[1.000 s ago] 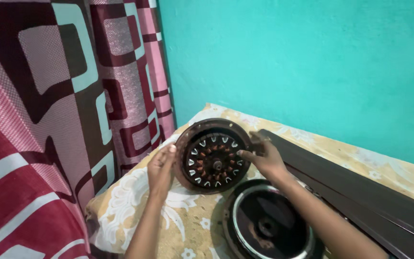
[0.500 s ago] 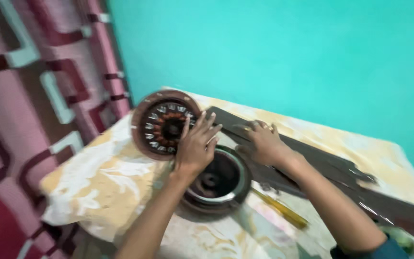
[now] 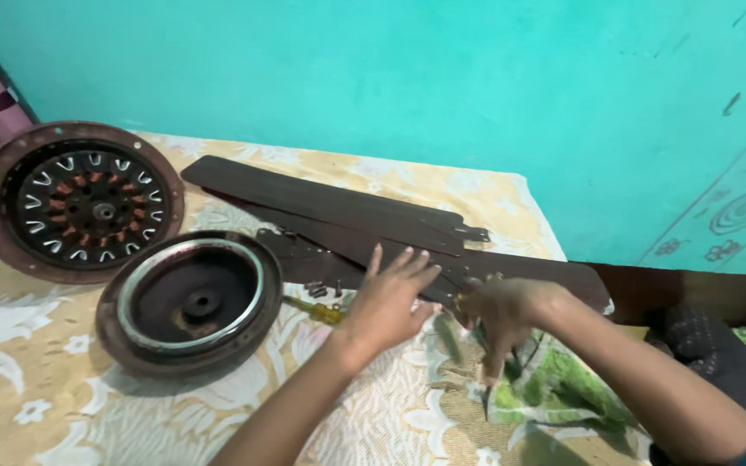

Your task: The person disassembles a ceiling fan motor housing using a screwdriver, wipes the internal components with a cloth, and reassembles the housing. The person handles the motor housing, fan blades, and screws during the process.

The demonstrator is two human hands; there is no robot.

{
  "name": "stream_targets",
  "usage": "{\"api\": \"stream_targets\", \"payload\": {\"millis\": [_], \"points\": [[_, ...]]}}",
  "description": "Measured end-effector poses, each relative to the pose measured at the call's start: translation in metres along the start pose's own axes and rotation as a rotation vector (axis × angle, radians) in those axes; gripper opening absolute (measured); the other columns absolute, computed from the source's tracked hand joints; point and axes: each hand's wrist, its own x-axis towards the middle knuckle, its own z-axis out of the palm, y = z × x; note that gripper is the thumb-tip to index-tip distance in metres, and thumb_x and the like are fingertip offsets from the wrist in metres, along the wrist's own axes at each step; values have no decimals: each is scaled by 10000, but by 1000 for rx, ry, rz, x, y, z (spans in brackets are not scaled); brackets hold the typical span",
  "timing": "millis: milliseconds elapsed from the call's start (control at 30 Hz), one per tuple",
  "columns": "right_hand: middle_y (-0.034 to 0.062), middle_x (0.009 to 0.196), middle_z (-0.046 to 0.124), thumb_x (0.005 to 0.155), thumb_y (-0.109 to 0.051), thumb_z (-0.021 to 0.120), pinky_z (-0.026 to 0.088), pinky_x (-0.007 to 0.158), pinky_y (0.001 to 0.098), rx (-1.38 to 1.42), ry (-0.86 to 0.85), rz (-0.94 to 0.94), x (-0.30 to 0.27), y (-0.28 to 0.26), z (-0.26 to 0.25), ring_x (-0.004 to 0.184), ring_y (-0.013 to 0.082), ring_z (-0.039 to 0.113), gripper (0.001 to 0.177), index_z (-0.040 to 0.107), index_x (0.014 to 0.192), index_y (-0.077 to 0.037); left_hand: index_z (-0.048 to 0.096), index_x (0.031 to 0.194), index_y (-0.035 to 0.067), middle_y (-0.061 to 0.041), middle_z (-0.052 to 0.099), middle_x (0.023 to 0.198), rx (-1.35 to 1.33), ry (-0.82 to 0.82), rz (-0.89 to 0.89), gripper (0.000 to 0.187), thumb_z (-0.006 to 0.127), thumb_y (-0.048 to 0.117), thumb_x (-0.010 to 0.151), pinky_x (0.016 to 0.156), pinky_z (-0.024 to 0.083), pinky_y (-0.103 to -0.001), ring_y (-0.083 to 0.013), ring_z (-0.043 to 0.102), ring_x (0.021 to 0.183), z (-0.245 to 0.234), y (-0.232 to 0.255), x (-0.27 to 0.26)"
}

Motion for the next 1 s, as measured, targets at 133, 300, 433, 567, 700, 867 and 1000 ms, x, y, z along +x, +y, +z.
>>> {"api": "stream_targets", "payload": {"millis": [133,300,433,567,700,867,1000], "points": [[209,1318,605,844,-271,733,485,980,525,181,34,169,12,17,35,1218,397,564,462,678,1268,-95,359,1537,128,-121,389,1595,-32,-17,26,707,622,409,943,1229,55,-582,-287,282,1509,15,12,9],[181,1140,741,904,-33,585,527,964,457,398,147,268,15,38,28,1094,333,690,354,677,1237,-108,-59,1647,170,-211,441,1542,-208,-3,-18,979,587,471,975,1251,78,-570,-361,343,1487,16,21,16],[101,1009,773,704,122,554,621,839,375,749,563,54,-12,59,11,940,239,749,427,754,1035,-60,-182,1628,204,-207,462,1547,-317,-5,-45,942,520,482,1063,1250,89,-571,-375,412,1456,14,20,24],[95,934,754,837,66,637,598,727,364,1167,892,22,-31,63,-9,834,230,713,240,714,1043,-29,-145,1636,217,-167,511,1490,-726,-9,-44,1013,597,259,946,1118,365,-534,-344,566,1298,7,17,31],[130,1048,695,815,79,602,530,790,351,1263,1009,-204,-21,46,-29,947,228,650,361,674,1157,-10,473,1492,114,-193,761,1140,-823,55,-147,592,614,92,917,846,640,-418,-323,754,952,-18,0,31],[123,1425,411,732,-86,887,514,990,411,1017,893,-418,-7,12,-52,1402,267,365,1029,337,1601,-126,615,1323,53,-153,782,1121,-740,375,-67,460,628,46,862,881,559,-350,-233,753,1011,-71,-44,4],[156,1630,295,725,-120,890,294,1189,424,934,989,-616,38,-34,-69,1498,310,303,1178,152,1643,-141,585,1303,28,-163,750,1144,-713,458,9,526,661,-4,784,948,537,-379,-275,728,1071,-82,-66,-17]]}}
